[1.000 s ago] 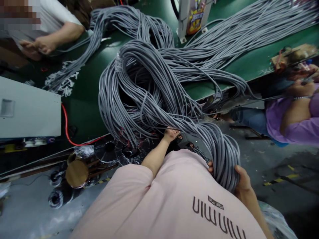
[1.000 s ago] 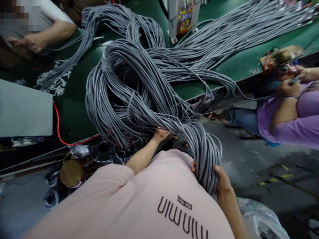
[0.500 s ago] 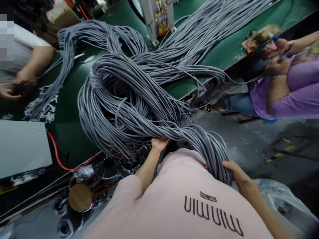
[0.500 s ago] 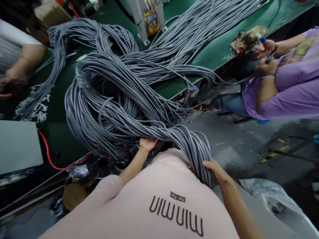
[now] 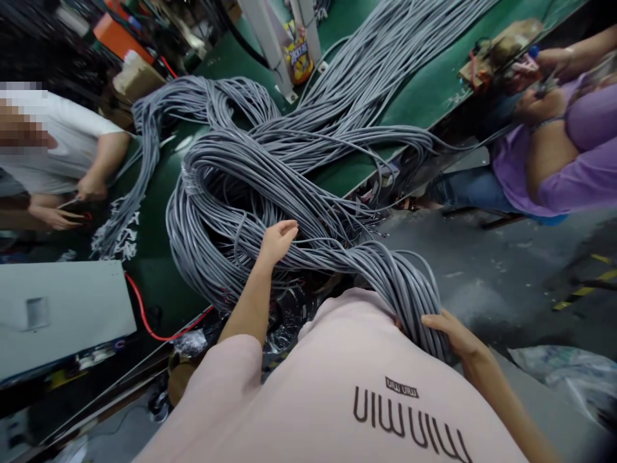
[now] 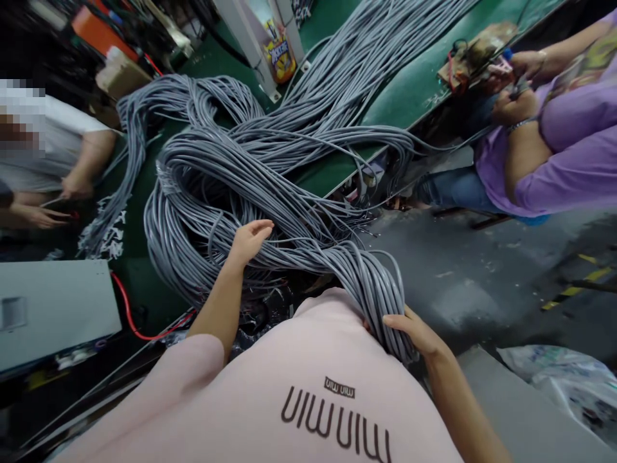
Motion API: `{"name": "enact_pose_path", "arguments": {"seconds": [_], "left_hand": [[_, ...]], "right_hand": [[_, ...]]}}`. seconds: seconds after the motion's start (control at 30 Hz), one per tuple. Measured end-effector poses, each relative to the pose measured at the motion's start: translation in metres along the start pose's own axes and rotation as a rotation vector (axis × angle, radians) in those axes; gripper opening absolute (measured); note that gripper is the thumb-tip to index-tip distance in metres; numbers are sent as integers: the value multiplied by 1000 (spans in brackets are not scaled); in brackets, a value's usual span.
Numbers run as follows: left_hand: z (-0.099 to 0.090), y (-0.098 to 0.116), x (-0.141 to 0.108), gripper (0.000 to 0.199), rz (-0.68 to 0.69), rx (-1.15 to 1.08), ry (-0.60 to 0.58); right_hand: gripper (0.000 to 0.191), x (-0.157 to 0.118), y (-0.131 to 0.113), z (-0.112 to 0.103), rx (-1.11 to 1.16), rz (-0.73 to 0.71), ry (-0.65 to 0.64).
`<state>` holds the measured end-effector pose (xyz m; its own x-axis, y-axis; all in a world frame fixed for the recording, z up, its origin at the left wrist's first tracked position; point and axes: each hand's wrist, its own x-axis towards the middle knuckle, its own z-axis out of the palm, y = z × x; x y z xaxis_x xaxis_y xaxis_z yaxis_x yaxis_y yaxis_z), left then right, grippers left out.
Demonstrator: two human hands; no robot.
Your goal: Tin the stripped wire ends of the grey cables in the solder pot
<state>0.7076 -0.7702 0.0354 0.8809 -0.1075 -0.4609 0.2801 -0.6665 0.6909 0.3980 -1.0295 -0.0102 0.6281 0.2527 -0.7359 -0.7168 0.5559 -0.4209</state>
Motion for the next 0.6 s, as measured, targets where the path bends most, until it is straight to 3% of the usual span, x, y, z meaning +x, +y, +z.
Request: {"name": "enact_pose_path", "arguments": {"seconds": [0.1, 0.3, 0.43, 0.6], "left_hand": [[-1, 6, 35, 15, -90, 209, -17], [4, -1, 72, 29, -291, 313, -85], [10, -5, 87, 28, -454, 267, -115], [30, -9, 93, 24, -544, 80, -21]], "right_hand": [[40, 0, 3, 2, 2, -8, 44], [50, 6, 11, 2, 4, -36, 109], [54, 9, 10, 6, 13, -69, 149], [48, 14, 10, 8, 38, -76, 41]]}}
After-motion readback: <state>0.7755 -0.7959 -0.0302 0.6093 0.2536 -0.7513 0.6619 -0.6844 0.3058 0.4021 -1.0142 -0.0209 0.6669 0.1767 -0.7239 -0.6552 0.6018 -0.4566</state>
